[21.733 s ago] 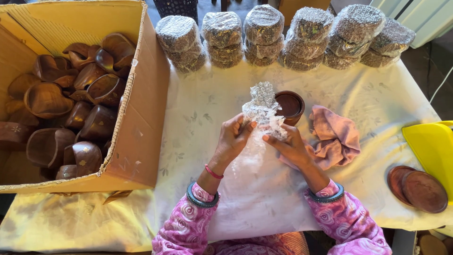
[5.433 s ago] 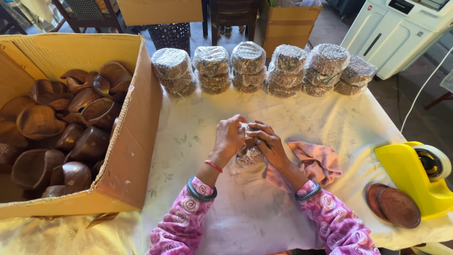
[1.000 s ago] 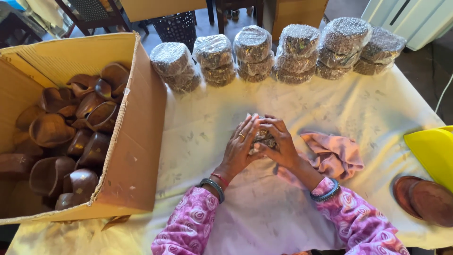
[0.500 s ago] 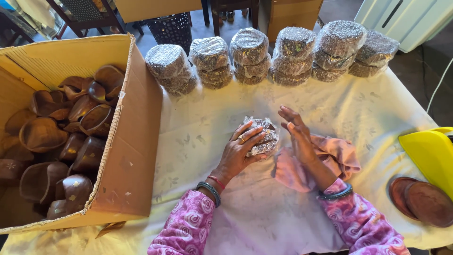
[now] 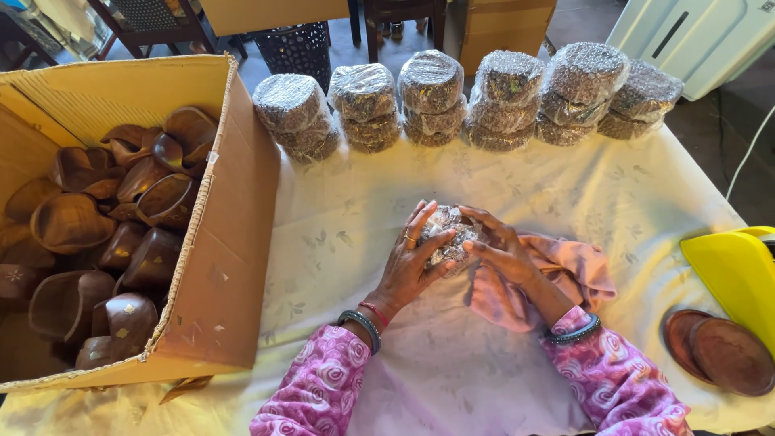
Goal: Clean and wrap small clay bowls in bubble wrap and secure them with tape for shipment.
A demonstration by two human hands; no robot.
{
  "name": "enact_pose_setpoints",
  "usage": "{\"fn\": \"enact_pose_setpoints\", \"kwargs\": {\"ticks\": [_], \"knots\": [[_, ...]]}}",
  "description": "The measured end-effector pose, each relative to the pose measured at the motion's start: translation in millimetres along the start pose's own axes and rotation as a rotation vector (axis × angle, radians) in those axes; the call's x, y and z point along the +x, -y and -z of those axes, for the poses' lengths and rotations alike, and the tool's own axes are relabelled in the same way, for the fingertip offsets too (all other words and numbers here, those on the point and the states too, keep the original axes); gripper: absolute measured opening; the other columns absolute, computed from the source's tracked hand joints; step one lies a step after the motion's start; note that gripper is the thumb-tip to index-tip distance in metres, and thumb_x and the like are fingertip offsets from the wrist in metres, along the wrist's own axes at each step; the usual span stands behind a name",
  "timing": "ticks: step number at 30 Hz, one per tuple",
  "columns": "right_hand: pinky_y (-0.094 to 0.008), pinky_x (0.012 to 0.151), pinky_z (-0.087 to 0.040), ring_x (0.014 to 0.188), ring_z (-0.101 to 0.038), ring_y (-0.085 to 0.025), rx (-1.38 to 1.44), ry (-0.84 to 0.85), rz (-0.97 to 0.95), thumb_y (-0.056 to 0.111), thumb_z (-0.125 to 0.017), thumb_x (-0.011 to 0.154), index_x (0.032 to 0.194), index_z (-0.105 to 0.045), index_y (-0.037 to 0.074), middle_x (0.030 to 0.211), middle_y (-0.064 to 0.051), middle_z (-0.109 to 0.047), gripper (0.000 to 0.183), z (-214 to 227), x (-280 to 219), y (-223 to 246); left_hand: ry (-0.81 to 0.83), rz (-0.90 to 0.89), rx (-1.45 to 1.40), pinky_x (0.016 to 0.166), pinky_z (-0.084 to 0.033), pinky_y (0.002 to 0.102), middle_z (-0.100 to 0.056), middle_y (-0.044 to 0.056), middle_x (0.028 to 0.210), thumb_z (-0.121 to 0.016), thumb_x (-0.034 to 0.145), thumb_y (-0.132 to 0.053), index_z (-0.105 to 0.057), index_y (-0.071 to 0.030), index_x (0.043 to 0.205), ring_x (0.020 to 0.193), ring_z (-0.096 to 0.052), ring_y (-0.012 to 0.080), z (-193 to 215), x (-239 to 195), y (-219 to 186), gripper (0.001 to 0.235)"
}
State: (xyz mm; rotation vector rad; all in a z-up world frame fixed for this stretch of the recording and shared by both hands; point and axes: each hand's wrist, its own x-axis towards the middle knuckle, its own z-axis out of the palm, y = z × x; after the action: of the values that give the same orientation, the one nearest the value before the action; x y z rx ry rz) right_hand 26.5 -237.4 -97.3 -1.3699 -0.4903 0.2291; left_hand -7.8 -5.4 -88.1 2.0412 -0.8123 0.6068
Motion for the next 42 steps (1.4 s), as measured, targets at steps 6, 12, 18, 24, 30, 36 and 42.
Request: {"fn": "enact_pose_setpoints", "kwargs": {"ticks": [6, 12, 18, 24, 30, 36, 42], "knots": [[-0.032, 0.108, -0.045, 0.125, -0.057, -0.015, -0.031, -0.074, 0.057, 0.006, -0.075, 0.089, 0.137, -0.060, 0.003, 0.135, -0.007, -0.063, 0.051, 4.0, 1.5, -17.1, -0.037, 0.035, -0.020, 0.126, -0.035, 0.053, -0.040, 0.014, 0.162, -0.063, 0.104, -0.037, -0.067, -0.016, 0.135, 0.157, -0.032, 0.0427, -7.7, -5.7, 4.1, 0.038], [-0.032, 0.111, -0.044, 0.129, -0.056, -0.016, -0.042, -0.080, 0.101, 0.005, -0.074, 0.089, 0.136, -0.060, 0.003, 0.139, -0.007, -0.062, 0.049, 3.3, 4.4, -19.9, -0.013, 0.062, -0.046, 0.123, -0.036, 0.053, -0.048, 0.016, 0.152, -0.059, 0.104, -0.036, -0.051, -0.003, 0.150, 0.151, -0.037, 0.0423, 0.8, 3.2, -2.0, 0.057], [-0.035, 0.116, -0.036, 0.138, -0.049, -0.018, -0.096, -0.102, 0.125, 0.016, -0.066, 0.095, 0.148, -0.044, 0.006, 0.146, -0.009, -0.054, 0.058, -6.7, 2.6, -10.3, -0.014, 0.052, 0.004, 0.122, -0.039, 0.051, -0.054, 0.013, 0.148, -0.065, 0.099, -0.029, -0.065, -0.010, 0.135, 0.150, -0.040, 0.0406, -4.8, -2.7, 1.8, 0.041], [-0.041, 0.111, -0.040, 0.137, -0.052, -0.024, 0.074, -0.319, 0.059, 0.036, -0.055, 0.104, 0.145, -0.053, 0.001, 0.148, -0.014, -0.058, 0.054, 17.6, 11.3, -24.1, -0.015, 0.035, -0.002, 0.122, -0.040, 0.051, -0.053, 0.013, 0.149, -0.066, 0.098, -0.026, -0.065, -0.009, 0.135, 0.149, -0.041, 0.0408, 0.7, 4.6, -0.1, 0.041], [-0.036, 0.116, -0.040, 0.139, -0.051, -0.021, 0.158, -0.194, 0.117, 0.035, -0.061, 0.098, 0.142, -0.054, 0.001, 0.145, -0.011, -0.057, 0.056, 10.0, 14.9, -16.5, -0.042, 0.012, 0.001, 0.124, -0.038, 0.052, -0.048, 0.014, 0.158, -0.063, 0.102, -0.031, -0.065, -0.011, 0.136, 0.151, -0.040, 0.0424, -3.0, 4.6, 7.5, 0.040], [-0.035, 0.101, -0.045, 0.129, -0.057, -0.021, 0.178, -0.201, 0.082, 0.034, -0.063, 0.093, 0.140, -0.059, -0.002, 0.143, -0.012, -0.062, 0.060, 38.4, 3.4, -25.3, -0.044, 0.056, 0.028, 0.124, -0.036, 0.053, -0.040, 0.016, 0.162, -0.061, 0.103, -0.034, -0.068, -0.014, 0.134, 0.155, -0.032, 0.0453, -1.7, -0.3, 2.6, 0.038], [-0.031, 0.092, -0.050, 0.116, -0.058, -0.016, 0.081, 0.221, -0.122, 0.010, -0.077, 0.082, 0.148, -0.049, 0.005, 0.133, -0.005, -0.060, 0.071, 46.5, 4.1, 13.0, -0.024, 0.088, -0.141, 0.127, -0.034, 0.050, -0.038, 0.018, 0.163, -0.054, 0.107, -0.030, -0.068, -0.013, 0.133, 0.157, -0.034, 0.0419, 3.7, 0.6, 18.0, 0.033]]}}
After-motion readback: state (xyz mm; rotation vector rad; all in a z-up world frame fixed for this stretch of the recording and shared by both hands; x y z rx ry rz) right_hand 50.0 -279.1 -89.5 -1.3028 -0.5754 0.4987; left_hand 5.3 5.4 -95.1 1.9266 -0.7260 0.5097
